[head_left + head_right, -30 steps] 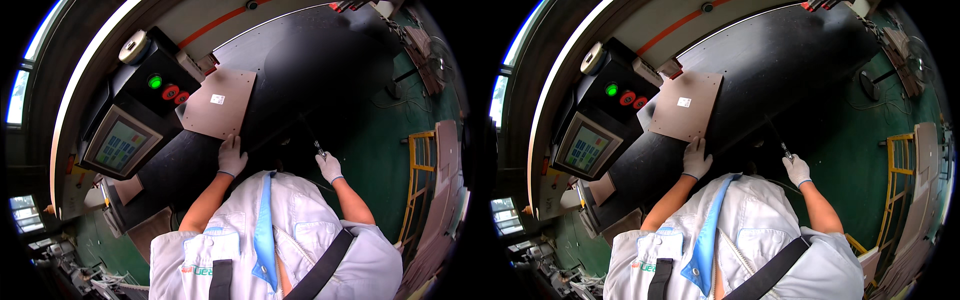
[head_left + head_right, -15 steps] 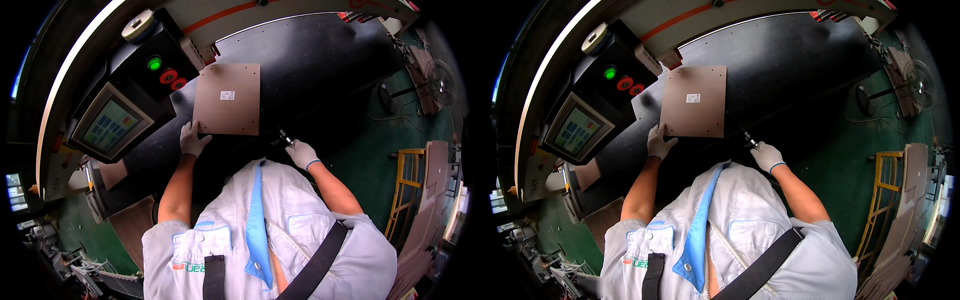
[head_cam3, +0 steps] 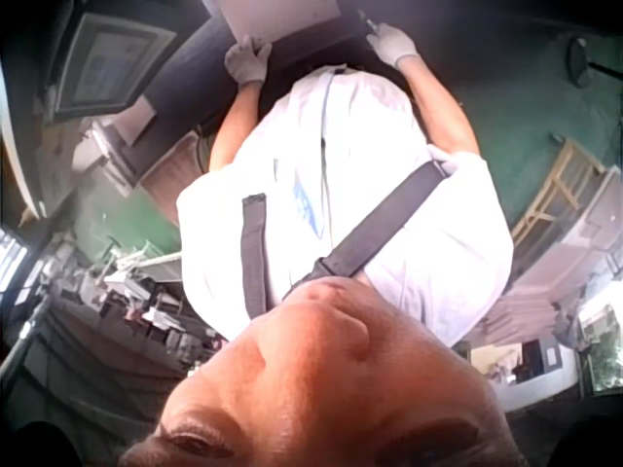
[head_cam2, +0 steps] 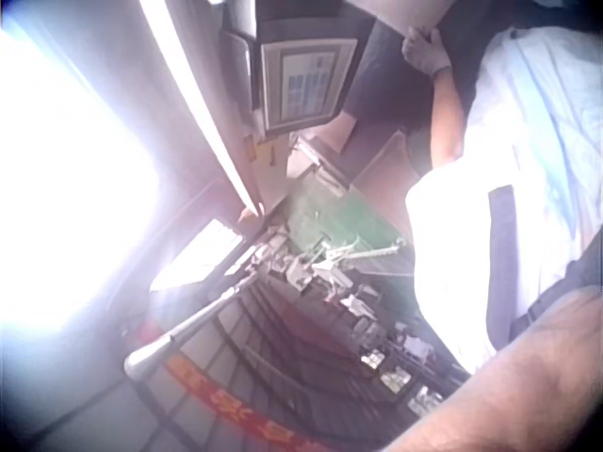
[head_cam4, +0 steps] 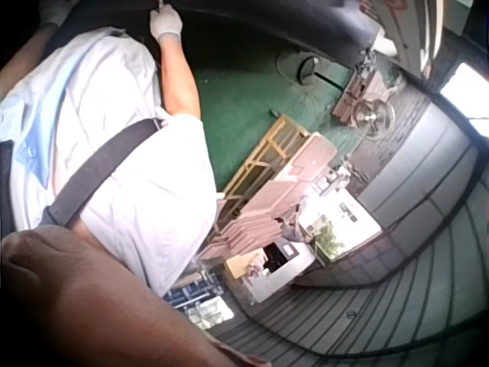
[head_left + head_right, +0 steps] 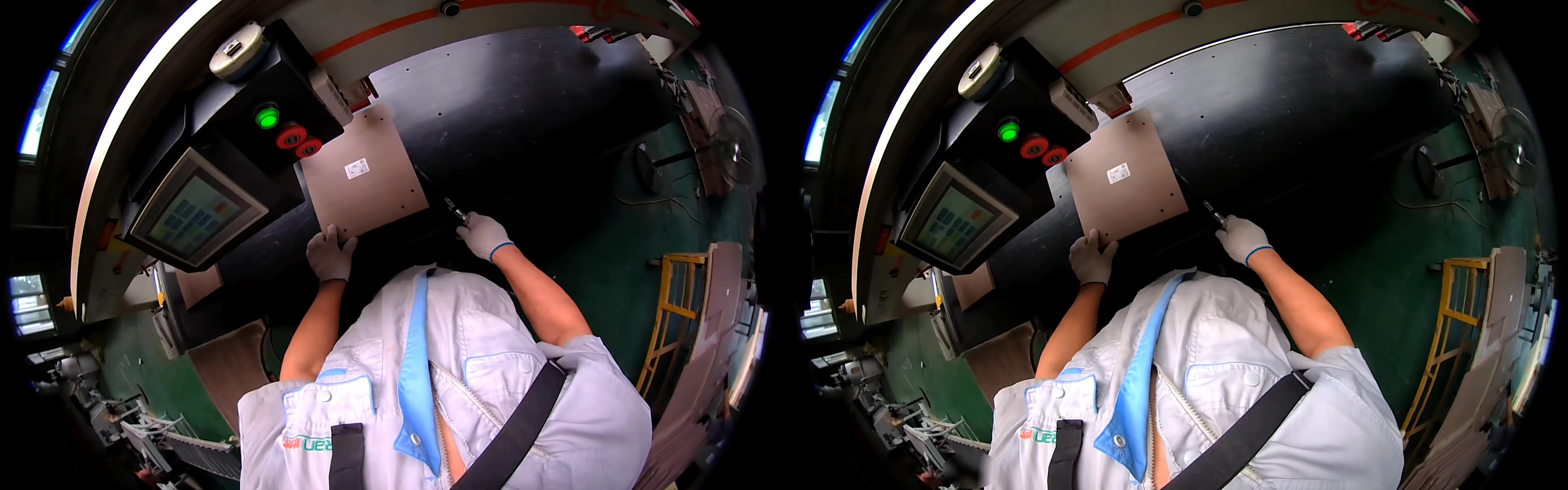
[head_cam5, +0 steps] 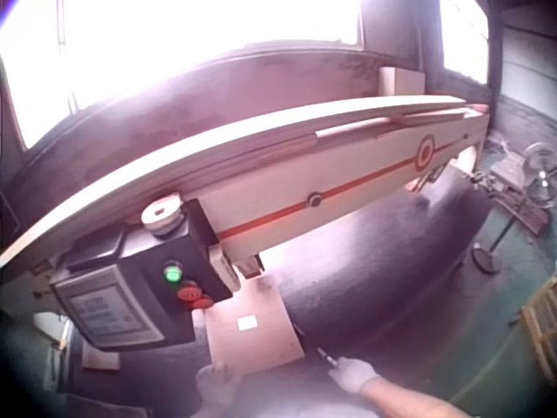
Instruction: The person picks up wooden panels from a stack, places them onto a machine, and uses a handheld air tool to blow off dust before processing them through the machine.
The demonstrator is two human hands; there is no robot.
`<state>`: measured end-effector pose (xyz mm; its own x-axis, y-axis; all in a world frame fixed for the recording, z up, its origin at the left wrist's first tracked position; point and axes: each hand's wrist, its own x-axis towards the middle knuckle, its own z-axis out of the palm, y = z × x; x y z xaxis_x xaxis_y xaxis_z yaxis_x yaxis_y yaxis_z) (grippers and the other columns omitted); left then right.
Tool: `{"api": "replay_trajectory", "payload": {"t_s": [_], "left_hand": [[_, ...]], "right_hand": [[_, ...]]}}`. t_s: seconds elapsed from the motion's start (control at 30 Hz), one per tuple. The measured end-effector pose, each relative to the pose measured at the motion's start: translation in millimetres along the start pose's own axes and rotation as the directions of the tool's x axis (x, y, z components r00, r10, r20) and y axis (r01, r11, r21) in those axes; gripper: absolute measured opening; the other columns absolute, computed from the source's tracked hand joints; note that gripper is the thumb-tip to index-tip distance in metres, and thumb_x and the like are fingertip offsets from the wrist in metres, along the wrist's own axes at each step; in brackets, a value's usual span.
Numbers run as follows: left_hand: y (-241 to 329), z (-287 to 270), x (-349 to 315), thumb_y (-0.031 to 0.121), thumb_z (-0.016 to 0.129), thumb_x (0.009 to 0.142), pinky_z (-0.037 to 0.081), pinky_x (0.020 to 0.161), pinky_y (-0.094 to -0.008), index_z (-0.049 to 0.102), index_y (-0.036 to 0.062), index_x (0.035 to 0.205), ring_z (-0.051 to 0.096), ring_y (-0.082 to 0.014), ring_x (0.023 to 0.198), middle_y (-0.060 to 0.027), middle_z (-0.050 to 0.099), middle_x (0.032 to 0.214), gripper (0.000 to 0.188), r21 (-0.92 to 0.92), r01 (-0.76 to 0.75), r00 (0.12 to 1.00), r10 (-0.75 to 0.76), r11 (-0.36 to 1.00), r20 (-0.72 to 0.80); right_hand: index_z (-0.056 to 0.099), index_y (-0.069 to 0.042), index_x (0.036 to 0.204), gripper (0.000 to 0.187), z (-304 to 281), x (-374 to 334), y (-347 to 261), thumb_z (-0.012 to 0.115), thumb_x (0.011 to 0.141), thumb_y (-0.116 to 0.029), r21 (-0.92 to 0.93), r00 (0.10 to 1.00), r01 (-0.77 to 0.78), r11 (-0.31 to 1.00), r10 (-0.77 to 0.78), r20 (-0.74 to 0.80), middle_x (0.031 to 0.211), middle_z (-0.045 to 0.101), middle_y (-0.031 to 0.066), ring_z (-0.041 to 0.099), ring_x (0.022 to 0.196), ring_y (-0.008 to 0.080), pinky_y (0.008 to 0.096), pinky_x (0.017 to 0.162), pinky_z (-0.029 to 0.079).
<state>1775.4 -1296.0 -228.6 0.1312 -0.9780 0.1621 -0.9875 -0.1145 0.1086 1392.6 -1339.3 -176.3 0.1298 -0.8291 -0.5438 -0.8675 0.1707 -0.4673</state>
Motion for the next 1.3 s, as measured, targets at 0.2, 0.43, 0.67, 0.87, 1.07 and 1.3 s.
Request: {"api": "replay_trajectory", "payload": {"t_s": [0.2,0.43,0.67,0.87,1.07,1.3], "left_hand": [[-21,2,39,0.047,0.085,0.081,0.053,0.082,-0.0512,0.068,0.0130,0.105,0.066,-0.0357,0.093,-0.0099,0.066,0.092,0.045,0.027,-0.011,1.000,0.010,1.000,0.022],[-32,-8,111,0.058,0.074,0.086,0.056,0.087,-0.0538,0.071,0.0137,0.107,0.070,-0.0416,0.099,-0.0194,0.073,0.100,0.049,0.040,0.102,0.960,-0.109,0.994,0.260],[-48,-9,119,0.059,0.074,0.089,0.056,0.090,-0.0534,0.072,0.0146,0.106,0.071,-0.0417,0.102,-0.0195,0.075,0.104,0.047,-0.051,0.172,0.930,-0.145,0.984,0.338],[-29,-3,118,0.057,0.075,0.089,0.054,0.091,-0.0525,0.073,0.0170,0.106,0.069,-0.0410,0.104,-0.0184,0.074,0.103,0.044,0.083,0.203,0.947,-0.217,0.976,0.236],[-17,3,132,0.054,0.074,0.091,0.052,0.097,-0.0533,0.071,0.0150,0.115,0.069,-0.0373,0.112,-0.0167,0.073,0.111,0.046,0.138,0.143,0.928,-0.181,0.980,0.324],[43,-1,155,0.033,0.072,0.092,0.055,0.100,-0.0487,0.076,0.0119,0.113,0.065,-0.0366,0.123,-0.0169,0.068,0.132,0.030,0.146,-0.180,0.899,0.103,0.973,0.425]], "right_hand": [[0.066,0.001,0.118,0.039,6,34,-22,0.064,0.101,-0.034,0.027,0.998,0.047,0.999,-0.046,-0.031,0.112,0.073,0.0273,0.069,0.111,0.0460,0.0508,0.096,0.055],[0.067,0.000,0.123,0.040,-8,87,-59,0.062,0.103,-0.034,0.035,0.999,0.044,0.998,-0.045,0.021,0.122,0.073,0.0236,0.070,0.116,0.0414,0.0502,0.100,0.055],[0.070,0.002,0.116,0.041,-7,122,-76,0.061,0.101,-0.034,0.108,0.991,0.131,0.985,-0.130,-0.019,0.113,0.074,0.0268,0.071,0.111,0.0437,0.0506,0.095,0.055],[0.071,0.001,0.090,0.036,-8,117,-41,0.063,0.100,-0.032,0.521,0.991,0.021,0.853,-0.087,0.104,0.086,0.075,0.0168,0.072,0.075,0.0298,0.0434,0.074,0.056],[0.069,-0.004,0.076,0.044,-32,80,20,0.066,0.099,-0.041,0.578,0.991,-0.117,0.808,0.055,0.123,0.065,0.064,0.0092,0.056,0.051,0.0211,0.0406,0.049,0.044],[0.063,-0.009,0.089,0.040,-24,73,46,0.069,0.099,-0.047,0.915,0.981,-0.181,0.360,0.137,0.141,0.077,0.073,0.0116,0.050,0.043,0.0145,0.0338,0.039,0.036]]}}
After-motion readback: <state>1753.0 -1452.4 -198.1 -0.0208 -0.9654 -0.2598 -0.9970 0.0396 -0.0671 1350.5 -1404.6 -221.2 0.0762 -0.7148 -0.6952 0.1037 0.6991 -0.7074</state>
